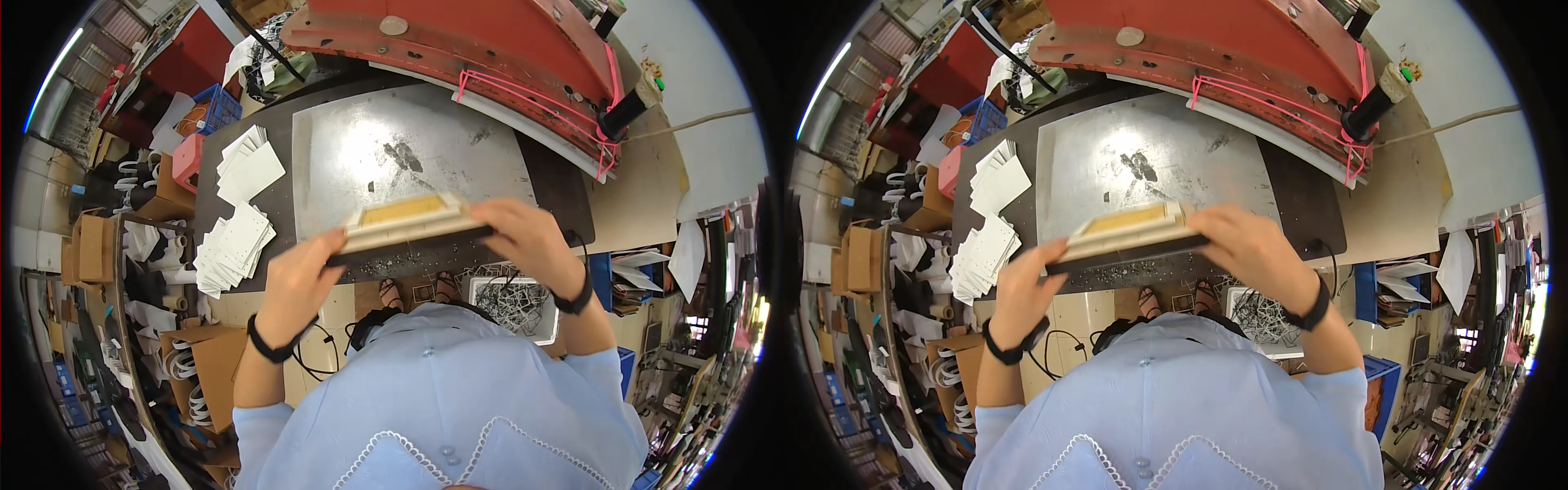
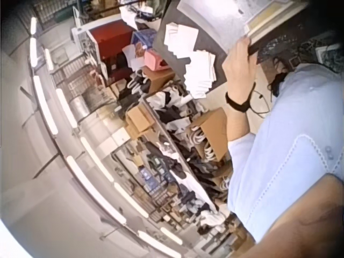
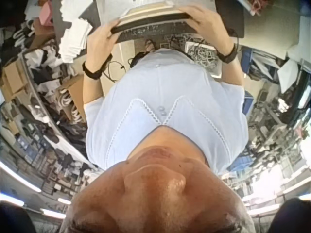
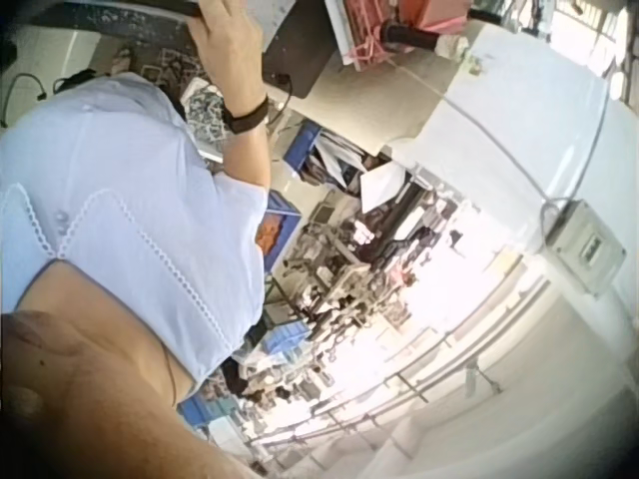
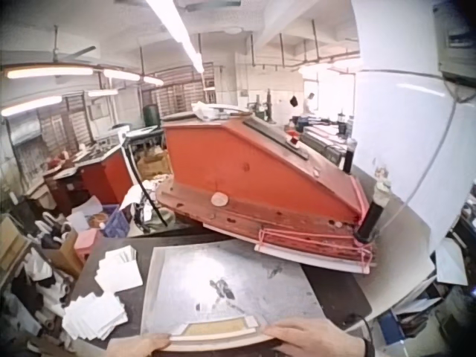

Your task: Using a manual leather cutting press to punch shapes out of white leather sheets.

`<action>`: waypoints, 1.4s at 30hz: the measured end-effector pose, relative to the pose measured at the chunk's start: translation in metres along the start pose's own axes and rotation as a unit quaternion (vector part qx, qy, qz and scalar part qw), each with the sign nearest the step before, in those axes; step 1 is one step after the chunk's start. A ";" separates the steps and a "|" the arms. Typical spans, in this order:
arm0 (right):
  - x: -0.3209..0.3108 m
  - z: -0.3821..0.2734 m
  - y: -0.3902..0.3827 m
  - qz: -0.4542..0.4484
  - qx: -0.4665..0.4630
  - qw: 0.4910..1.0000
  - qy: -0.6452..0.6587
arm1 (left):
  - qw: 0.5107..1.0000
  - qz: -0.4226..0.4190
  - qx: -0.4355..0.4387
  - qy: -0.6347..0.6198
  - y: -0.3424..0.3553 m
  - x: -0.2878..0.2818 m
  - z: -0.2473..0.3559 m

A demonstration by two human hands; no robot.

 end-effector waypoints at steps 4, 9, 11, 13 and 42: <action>-0.005 -0.008 -0.019 -0.049 0.041 0.995 0.075 | 0.996 -0.046 -0.028 -0.064 -0.016 -0.002 0.008; -0.002 0.024 -0.004 0.103 -0.003 0.995 -0.005 | 0.985 0.125 0.084 0.086 0.014 -0.002 0.011; 0.006 0.045 -0.004 0.153 -0.006 0.988 0.018 | 0.983 0.115 0.085 0.115 0.020 0.016 0.006; 0.022 0.051 -0.007 0.125 0.007 0.992 0.002 | 0.982 0.093 0.078 0.146 0.014 0.033 -0.002; 0.040 0.065 -0.020 0.105 0.156 0.982 -0.029 | 0.942 0.021 -0.227 0.246 0.020 -0.017 -0.255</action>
Point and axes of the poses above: each hand's wrist, its own y-axis towards the middle knuckle, its own x-axis out of the palm, z = x × y, the point moved 10 cm from there along y, towards the middle knuckle, and after that the axes turned 6 degrees about y, right-handed, at the moved point
